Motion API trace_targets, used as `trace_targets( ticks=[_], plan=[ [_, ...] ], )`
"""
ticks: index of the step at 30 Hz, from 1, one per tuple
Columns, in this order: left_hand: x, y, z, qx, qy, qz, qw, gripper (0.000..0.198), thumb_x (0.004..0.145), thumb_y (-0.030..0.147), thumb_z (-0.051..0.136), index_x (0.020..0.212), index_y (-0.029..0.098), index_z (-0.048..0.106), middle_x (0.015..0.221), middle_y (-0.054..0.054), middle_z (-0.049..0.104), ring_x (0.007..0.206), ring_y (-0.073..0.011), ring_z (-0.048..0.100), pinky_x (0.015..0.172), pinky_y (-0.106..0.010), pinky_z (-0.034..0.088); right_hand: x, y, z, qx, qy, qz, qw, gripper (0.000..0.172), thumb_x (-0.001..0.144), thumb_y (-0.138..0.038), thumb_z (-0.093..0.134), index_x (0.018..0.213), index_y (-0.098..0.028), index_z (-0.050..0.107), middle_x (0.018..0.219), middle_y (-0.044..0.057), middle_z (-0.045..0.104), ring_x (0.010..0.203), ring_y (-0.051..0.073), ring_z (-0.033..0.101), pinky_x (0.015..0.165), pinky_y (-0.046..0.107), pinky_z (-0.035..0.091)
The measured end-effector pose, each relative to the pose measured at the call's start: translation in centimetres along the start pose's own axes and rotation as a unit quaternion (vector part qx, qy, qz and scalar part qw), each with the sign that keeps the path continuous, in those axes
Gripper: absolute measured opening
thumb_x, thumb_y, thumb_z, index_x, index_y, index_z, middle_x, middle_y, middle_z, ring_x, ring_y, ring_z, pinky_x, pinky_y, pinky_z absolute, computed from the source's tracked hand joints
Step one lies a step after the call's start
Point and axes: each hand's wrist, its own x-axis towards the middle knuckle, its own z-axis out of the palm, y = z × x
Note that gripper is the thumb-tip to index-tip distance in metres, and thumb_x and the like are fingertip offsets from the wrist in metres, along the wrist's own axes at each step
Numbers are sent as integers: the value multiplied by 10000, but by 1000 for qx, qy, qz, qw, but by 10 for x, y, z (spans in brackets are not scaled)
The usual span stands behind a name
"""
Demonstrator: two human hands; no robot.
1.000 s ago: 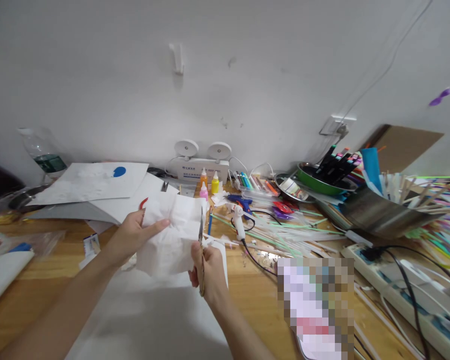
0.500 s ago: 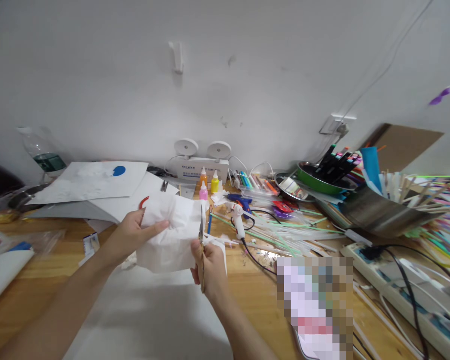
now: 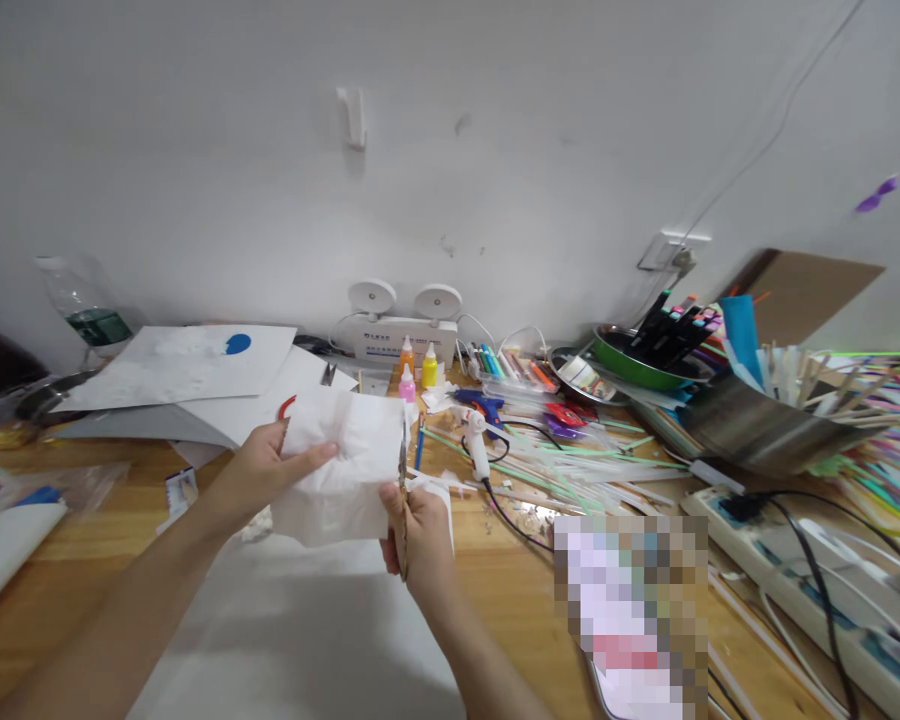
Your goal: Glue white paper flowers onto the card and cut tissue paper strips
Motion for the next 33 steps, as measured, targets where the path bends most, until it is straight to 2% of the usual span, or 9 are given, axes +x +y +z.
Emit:
trace_targets(
  ticks=[7,15,20,26,33],
  plan=[
    [-2,1,0,1,-8,-11,1000,284,649,354,623,833,138,634,759,-35,683,615,-161,612,469,-200,452,-2,4,-1,21,3,-44,999,644,739,-694,212,337,-201,311,251,-24,318,234,51,282,262,175,214],
    [-3,6,-1,-27,-53,-44,997,252,635,312,641,824,146,633,725,-18,678,610,-144,605,471,-181,443,-2,-1,0,53,1,-46,998,635,717,-709,247,360,-194,348,263,-32,321,254,55,290,288,186,212],
    [-4,8,-3,-6,-38,-52,998,274,630,338,639,825,146,624,716,-28,676,599,-159,607,464,-202,453,-1,3,-2,36,-5,-26,999,656,707,-721,233,332,-194,341,258,-24,331,253,52,281,295,185,215],
    [-5,7,-4,3,-49,-60,997,291,636,372,631,816,144,614,720,-27,672,621,-165,610,479,-204,457,1,6,-4,7,-14,-66,998,707,750,-685,196,254,-195,316,238,-13,286,271,58,292,309,183,220],
    [-3,6,-6,7,-42,-65,997,298,641,376,633,822,142,599,710,-26,659,611,-151,597,484,-201,452,1,0,-4,14,-12,-61,998,661,735,-686,239,296,-199,329,228,-34,267,251,57,270,289,180,203]
  ],
)
